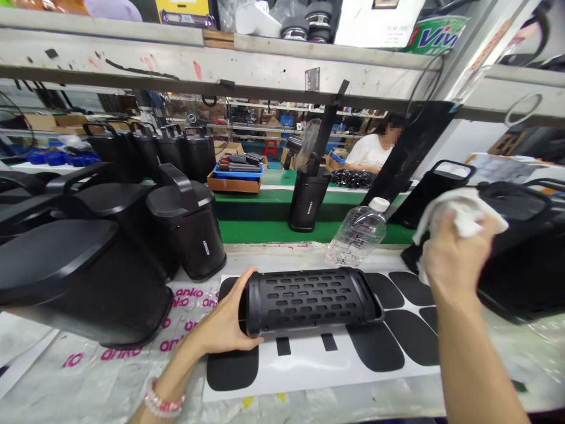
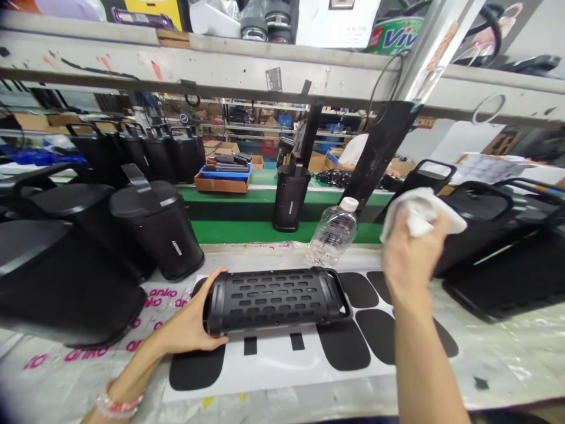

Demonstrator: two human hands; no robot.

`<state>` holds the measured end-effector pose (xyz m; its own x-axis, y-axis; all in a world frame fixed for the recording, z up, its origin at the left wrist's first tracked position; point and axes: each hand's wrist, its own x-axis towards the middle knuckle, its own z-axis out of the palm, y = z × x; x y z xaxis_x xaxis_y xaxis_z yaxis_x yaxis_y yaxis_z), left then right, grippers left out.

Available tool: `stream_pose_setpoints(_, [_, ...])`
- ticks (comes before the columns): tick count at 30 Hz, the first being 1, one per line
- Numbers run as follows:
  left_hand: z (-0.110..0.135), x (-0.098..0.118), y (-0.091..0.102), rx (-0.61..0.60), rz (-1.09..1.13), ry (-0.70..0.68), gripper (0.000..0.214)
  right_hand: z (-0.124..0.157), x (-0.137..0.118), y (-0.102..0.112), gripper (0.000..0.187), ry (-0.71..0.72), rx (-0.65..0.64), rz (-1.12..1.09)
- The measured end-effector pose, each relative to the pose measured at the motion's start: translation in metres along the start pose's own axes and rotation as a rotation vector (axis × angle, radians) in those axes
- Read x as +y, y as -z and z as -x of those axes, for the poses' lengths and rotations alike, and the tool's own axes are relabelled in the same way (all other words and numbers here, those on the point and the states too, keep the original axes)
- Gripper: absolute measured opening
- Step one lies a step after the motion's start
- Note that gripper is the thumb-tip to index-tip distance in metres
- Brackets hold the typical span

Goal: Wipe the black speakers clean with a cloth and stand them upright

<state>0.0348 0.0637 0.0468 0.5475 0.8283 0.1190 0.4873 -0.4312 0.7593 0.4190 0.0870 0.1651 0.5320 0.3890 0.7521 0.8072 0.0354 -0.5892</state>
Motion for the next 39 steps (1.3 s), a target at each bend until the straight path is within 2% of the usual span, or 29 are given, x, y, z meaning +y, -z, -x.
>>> stream_pose_setpoints(3, [0.0, 0.0, -0.002, 0.015, 0.008, 0.014, 0.116, -0.02, -0.016, -0.033, 0.045, 0.255, -0.175, 0.074])
stream_pose_setpoints(6, [0.001, -0.006, -0.005, 0.057, -0.016, -0.042, 0.114, -0.02, -0.015, -0.055, 0.031, 0.383, -0.352, 0.191])
stream_pose_setpoints(10, [0.001, -0.015, -0.007, 0.195, -0.204, -0.414, 0.094, -0.01, -0.013, -0.056, 0.031, 0.423, -0.367, 0.339])
stream_pose_setpoints(11, [0.002, -0.015, -0.006, 0.2, -0.236, -0.459, 0.092, -0.008, -0.014, -0.054, 0.03, 0.434, -0.36, 0.365])
stream_pose_setpoints(12, [0.003, -0.014, -0.006, 0.177, -0.234, -0.445, 0.09, -0.007, -0.014, -0.051, 0.029, 0.447, -0.352, 0.387])
stream_pose_setpoints(14, [0.006, -0.01, -0.006, 0.112, -0.096, -0.315, 0.084, -0.006, -0.014, -0.047, 0.027, 0.473, -0.332, 0.418])
stream_pose_setpoints(17, [0.008, -0.003, -0.01, 0.166, 0.159, -0.097, 0.089, -0.006, -0.012, -0.044, 0.025, 0.516, -0.318, 0.435])
stream_pose_setpoints(19, [0.007, 0.0, -0.013, 0.134, 0.178, -0.005, 0.103, -0.007, -0.008, -0.044, 0.024, 0.527, -0.31, 0.424])
stream_pose_setpoints(22, [0.007, 0.003, -0.013, -0.017, 0.085, 0.036, 0.117, -0.008, -0.001, -0.046, 0.025, 0.512, -0.303, 0.362])
stream_pose_setpoints(27, [0.008, 0.007, -0.008, -0.007, -0.008, -0.018, 0.116, -0.008, 0.009, -0.046, 0.029, 0.28, -0.288, 0.115])
stream_pose_setpoints(29, [0.008, 0.007, -0.007, -0.002, -0.02, -0.031, 0.114, -0.006, 0.017, -0.042, 0.028, 0.18, -0.241, 0.036])
stream_pose_setpoints(32, [0.007, 0.006, -0.007, 0.003, -0.019, -0.029, 0.113, -0.002, 0.039, -0.034, 0.026, -0.037, -0.075, -0.067])
stream_pose_setpoints(36, [0.006, 0.004, -0.007, -0.006, -0.015, -0.014, 0.112, 0.003, 0.077, -0.029, 0.035, -0.368, 0.195, -0.183])
stream_pose_setpoints(39, [0.006, 0.002, -0.009, -0.001, -0.012, -0.003, 0.111, 0.01, 0.098, -0.029, 0.037, -0.561, 0.226, -0.263])
